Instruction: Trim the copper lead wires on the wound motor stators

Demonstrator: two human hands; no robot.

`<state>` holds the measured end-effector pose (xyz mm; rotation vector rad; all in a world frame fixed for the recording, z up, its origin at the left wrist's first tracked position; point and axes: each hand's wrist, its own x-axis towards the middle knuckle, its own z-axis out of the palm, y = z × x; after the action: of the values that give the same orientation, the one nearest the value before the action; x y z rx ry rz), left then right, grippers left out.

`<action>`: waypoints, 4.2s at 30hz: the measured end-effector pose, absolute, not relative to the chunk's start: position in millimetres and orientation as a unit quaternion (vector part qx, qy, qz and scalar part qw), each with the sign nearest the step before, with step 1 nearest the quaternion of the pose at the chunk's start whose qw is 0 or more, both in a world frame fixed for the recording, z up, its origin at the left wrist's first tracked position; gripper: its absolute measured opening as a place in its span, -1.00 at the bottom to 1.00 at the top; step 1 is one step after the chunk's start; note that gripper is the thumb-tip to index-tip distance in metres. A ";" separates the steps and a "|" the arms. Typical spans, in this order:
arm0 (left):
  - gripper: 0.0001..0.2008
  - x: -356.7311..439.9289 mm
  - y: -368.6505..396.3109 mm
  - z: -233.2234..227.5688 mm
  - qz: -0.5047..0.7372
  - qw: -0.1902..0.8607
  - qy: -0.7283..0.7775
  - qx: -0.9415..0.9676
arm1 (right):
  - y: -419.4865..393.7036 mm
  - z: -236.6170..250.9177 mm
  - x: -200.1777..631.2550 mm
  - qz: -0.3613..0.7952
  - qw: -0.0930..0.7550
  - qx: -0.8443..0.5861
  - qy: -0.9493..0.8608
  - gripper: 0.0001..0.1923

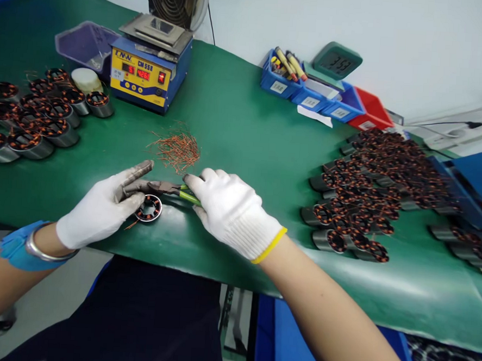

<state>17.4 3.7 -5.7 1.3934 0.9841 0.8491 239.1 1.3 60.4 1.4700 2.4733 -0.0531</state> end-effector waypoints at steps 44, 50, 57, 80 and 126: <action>-0.31 16.3 5.2 -7.8 0.351 0.558 0.425 0.620 | 32.8 82.5 230.6 0.076 0.138 0.401 0.903 -0.43; -0.30 19.0 4.3 -4.6 0.343 0.578 0.442 0.594 | 43.1 97.8 217.7 0.073 0.182 0.411 0.890 -0.71; -0.26 8.2 10.0 -11.8 0.465 0.523 0.456 0.550 | 16.3 100.2 227.1 0.035 0.082 0.523 0.848 -0.52; -0.06 94.6 -8.1 -16.6 0.063 0.159 0.209 0.963 | -93.3 28.5 368.3 -0.013 0.025 0.882 0.470 -0.47; 0.14 2.9 -26.7 -25.3 0.316 0.300 0.418 0.797 | -62.0 1.7 212.1 -0.288 -0.316 0.580 0.693 -0.65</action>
<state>2.9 -26.7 -25.3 2.1148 1.1100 0.8381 212.1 -62.0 1.7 2.3131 2.7660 -1.1497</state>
